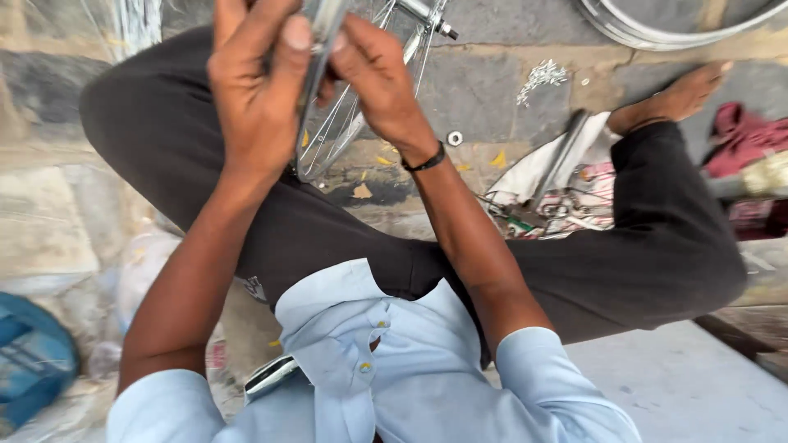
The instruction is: Insert spokes into a bicycle wheel rim and hub while seated on the ground.
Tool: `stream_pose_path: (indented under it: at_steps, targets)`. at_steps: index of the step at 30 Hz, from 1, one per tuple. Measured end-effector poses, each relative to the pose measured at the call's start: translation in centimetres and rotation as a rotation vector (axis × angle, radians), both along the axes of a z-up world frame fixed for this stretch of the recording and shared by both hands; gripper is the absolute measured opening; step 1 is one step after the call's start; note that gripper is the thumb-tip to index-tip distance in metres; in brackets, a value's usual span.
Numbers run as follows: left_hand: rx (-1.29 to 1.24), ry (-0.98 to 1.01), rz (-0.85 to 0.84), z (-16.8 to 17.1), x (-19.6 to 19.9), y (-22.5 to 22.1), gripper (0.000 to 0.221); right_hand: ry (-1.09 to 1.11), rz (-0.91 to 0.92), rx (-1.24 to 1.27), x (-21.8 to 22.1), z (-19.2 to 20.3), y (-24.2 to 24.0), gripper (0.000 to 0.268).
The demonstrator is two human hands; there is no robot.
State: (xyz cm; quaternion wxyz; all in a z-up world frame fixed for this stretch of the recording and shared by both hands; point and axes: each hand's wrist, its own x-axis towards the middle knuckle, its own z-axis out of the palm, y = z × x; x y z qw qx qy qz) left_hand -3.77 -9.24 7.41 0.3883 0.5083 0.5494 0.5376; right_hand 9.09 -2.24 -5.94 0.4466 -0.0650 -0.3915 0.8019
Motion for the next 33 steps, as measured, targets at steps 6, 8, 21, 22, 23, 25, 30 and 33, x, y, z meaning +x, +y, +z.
stream_pose_path:
  at_steps: [6,8,21,22,23,25,30,33]
  targets:
    - [0.073,0.074,0.002,-0.4,0.2,-0.3,0.031,0.074,0.065,-0.006,-1.4,1.2,0.2,0.030]
    - [0.026,-0.062,-0.001,-0.5,-0.2,-0.8,0.034,0.075,0.049,0.059,-2.4,2.8,-0.3,0.033]
    - [0.127,0.200,0.046,-1.6,-0.7,0.0,0.046,0.071,0.039,0.130,-3.3,0.9,0.5,0.035]
    - [0.144,0.240,0.042,-2.4,-1.8,-0.3,0.041,0.059,0.001,0.101,-3.3,1.2,0.8,0.037]
    - [0.157,0.247,0.027,-3.4,-2.7,-0.7,0.036,0.037,-0.040,0.064,-2.9,1.2,0.8,0.039]
    - [0.116,0.183,-0.006,-0.7,-0.7,0.9,0.042,-0.117,-0.260,0.000,-2.3,1.4,-0.2,0.039]
    - [0.046,0.318,-0.389,0.7,1.0,3.2,0.048,-0.982,-1.163,0.031,-0.1,-5.3,-0.4,0.029]
    - [-0.085,0.211,-0.265,-0.9,1.7,5.1,0.047,-1.326,-1.039,0.060,3.0,-5.6,0.0,0.022]
